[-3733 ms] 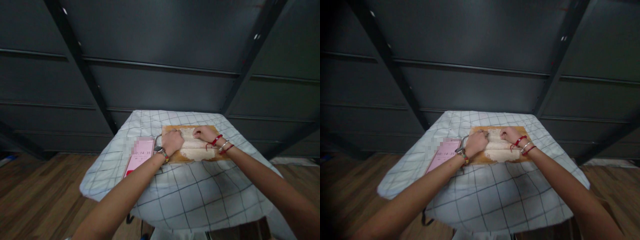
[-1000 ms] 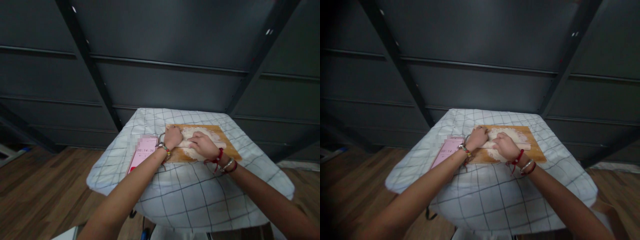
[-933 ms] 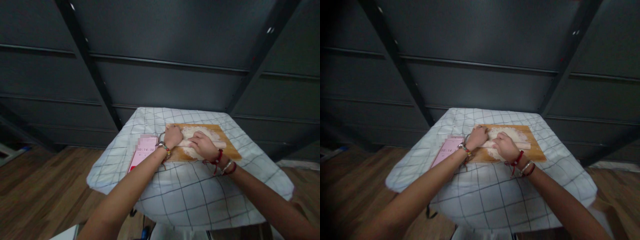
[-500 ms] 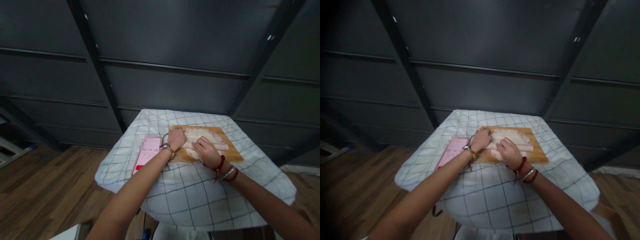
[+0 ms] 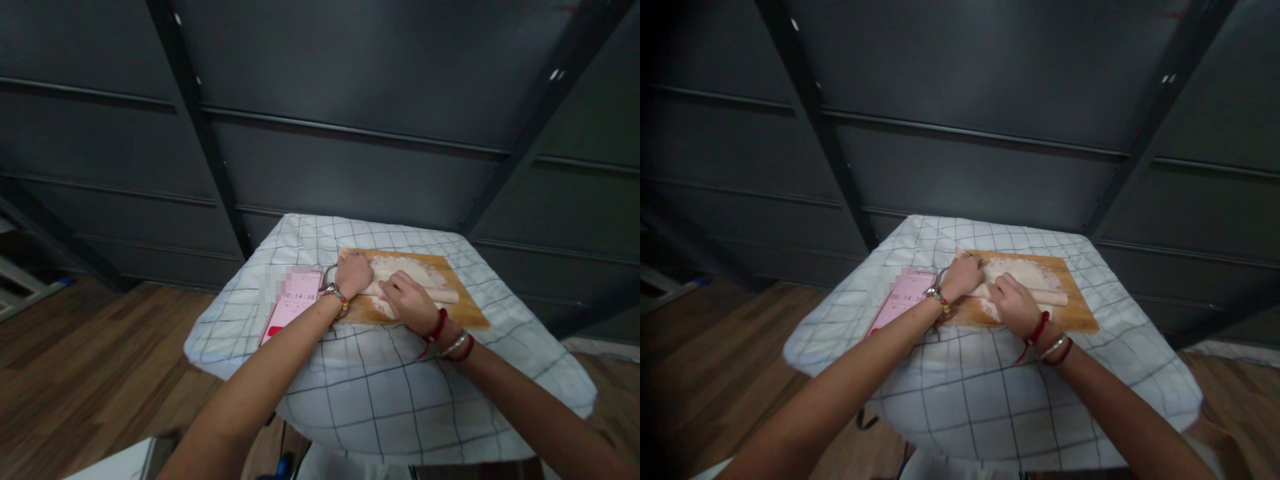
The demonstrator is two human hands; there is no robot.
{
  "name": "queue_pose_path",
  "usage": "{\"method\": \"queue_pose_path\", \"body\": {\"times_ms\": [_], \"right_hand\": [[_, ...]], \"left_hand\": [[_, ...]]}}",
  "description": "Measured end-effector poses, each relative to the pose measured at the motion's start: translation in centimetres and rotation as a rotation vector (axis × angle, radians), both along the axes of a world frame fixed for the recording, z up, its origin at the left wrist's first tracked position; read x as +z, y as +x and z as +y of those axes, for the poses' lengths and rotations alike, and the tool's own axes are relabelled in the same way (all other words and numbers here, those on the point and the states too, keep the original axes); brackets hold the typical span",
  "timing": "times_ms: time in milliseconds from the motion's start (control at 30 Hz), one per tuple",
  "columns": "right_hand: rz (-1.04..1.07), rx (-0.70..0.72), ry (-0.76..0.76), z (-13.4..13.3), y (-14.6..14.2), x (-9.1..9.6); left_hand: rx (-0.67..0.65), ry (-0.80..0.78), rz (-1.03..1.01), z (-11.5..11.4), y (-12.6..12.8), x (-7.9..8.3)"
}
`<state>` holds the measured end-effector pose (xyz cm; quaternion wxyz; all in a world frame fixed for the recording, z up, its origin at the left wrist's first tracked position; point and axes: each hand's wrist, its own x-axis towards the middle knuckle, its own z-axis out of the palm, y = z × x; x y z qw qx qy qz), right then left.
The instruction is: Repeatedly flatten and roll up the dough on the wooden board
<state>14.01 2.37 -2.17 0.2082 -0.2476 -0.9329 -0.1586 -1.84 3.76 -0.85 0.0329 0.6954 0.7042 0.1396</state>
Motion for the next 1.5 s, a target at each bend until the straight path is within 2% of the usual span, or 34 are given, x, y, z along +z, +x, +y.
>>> {"method": "queue_pose_path", "body": {"times_ms": [167, 333, 467, 600, 733, 900, 1100, 1200, 1400, 1500], "right_hand": [[0.048, 0.034, 0.169, -0.6, 0.1, -1.1], [0.088, 0.087, 0.201, -0.4, 0.5, -1.3], [0.147, 0.086, 0.103, 0.0, 1.0, -1.1], [0.095, 0.065, -0.025, 0.2, 1.2, -0.5], [0.073, 0.004, -0.006, 0.4, 0.9, -0.4], [0.117, 0.047, 0.049, 0.5, 0.8, -0.8], [0.243, 0.086, -0.145, 1.1, 1.2, -0.6], [0.219, 0.108, -0.203, 1.3, 1.4, -0.5], [0.138, -0.049, -0.055, 0.7, 0.7, -0.9], [0.086, -0.068, 0.005, 0.2, 0.4, -1.1]], "left_hand": [[0.008, 0.007, 0.023, 0.0, 0.1, 0.1], [0.026, 0.002, 0.02, -0.2, 0.1, 0.2], [0.03, -0.003, 0.014, -0.1, 0.2, 0.3], [0.023, -0.004, 0.014, 0.0, 0.1, 0.3], [0.006, 0.009, 0.026, 0.1, 0.0, 0.1], [-0.022, 0.027, 0.034, 0.3, -0.1, -0.2], [-0.03, 0.004, 0.048, 0.5, -0.1, 0.0], [-0.034, 0.004, 0.05, 0.6, -0.1, 0.0], [-0.058, 0.011, 0.066, 0.6, -0.1, -0.1], [-0.063, 0.009, 0.069, 0.5, -0.2, -0.1]]}}
